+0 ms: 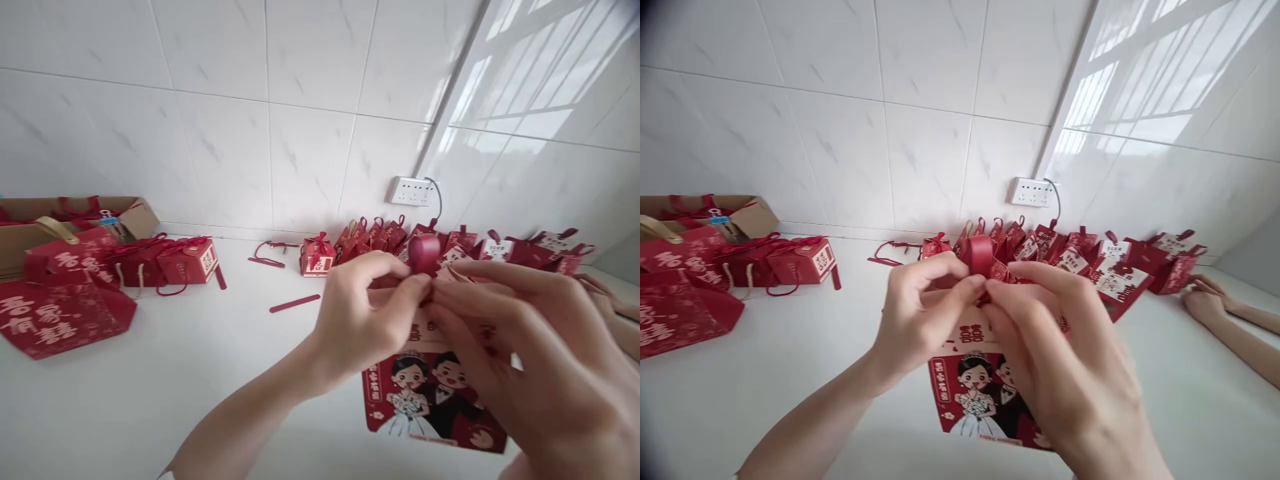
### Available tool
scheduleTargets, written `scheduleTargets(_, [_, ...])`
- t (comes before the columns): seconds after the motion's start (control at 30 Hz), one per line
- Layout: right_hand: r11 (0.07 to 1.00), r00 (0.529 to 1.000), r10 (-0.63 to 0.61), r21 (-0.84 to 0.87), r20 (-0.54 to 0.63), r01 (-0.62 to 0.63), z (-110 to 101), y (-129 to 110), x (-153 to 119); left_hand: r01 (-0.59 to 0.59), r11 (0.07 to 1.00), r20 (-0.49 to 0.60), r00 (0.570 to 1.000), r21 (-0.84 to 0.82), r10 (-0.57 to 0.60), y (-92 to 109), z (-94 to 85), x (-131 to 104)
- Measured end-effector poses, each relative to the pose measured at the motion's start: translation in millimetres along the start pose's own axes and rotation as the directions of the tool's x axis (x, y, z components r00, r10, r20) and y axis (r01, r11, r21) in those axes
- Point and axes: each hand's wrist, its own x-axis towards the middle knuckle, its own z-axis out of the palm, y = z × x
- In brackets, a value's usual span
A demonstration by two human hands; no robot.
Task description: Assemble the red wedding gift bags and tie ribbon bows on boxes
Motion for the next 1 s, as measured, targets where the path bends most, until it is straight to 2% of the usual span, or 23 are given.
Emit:
scheduleTargets(0.13, [0.997, 0.997, -0.043, 0.066, 0.062, 0.039, -3.0, -4.5, 2.1, 0.063, 0.998, -0.036, 0.997, 0.023, -0.062, 2.7, -4.6, 0.5])
scheduleTargets(0.23, [0.996, 0.997, -0.033, 0.085, 0.068, 0.027, -4.1, -4.1, 3.2, 0.045, 0.997, -0.061, 0.997, 0.057, -0.042, 3.9, -3.5, -1.4])
scheduleTargets(0.43, [0.999, 0.995, -0.045, 0.019, 0.092, 0.043, -6.9, -3.6, 5.9, 0.007, 0.998, -0.063, 0.998, 0.062, -0.003, 4.2, 0.1, -3.9])
scheduleTargets(0.7, [0.994, 0.989, -0.07, 0.091, 0.129, 0.059, -8.7, 0.9, 8.4, 0.032, 0.997, -0.06, 0.998, 0.071, -0.027, 4.9, 1.1, -2.7])
scheduleTargets(0.9, [0.998, 0.985, -0.064, 0.019, 0.158, 0.062, -6.9, 1.4, 8.9, -0.098, 0.977, -0.076, 0.991, 0.189, 0.114, 2.6, 3.7, -4.2])
scheduleTargets(1.0, [0.999, 0.985, -0.049, -0.006, 0.164, 0.05, -5.3, 2.4, 5.9, -0.111, 0.976, -0.069, 0.99, 0.189, 0.125, 0.5, 4.4, -4.1])
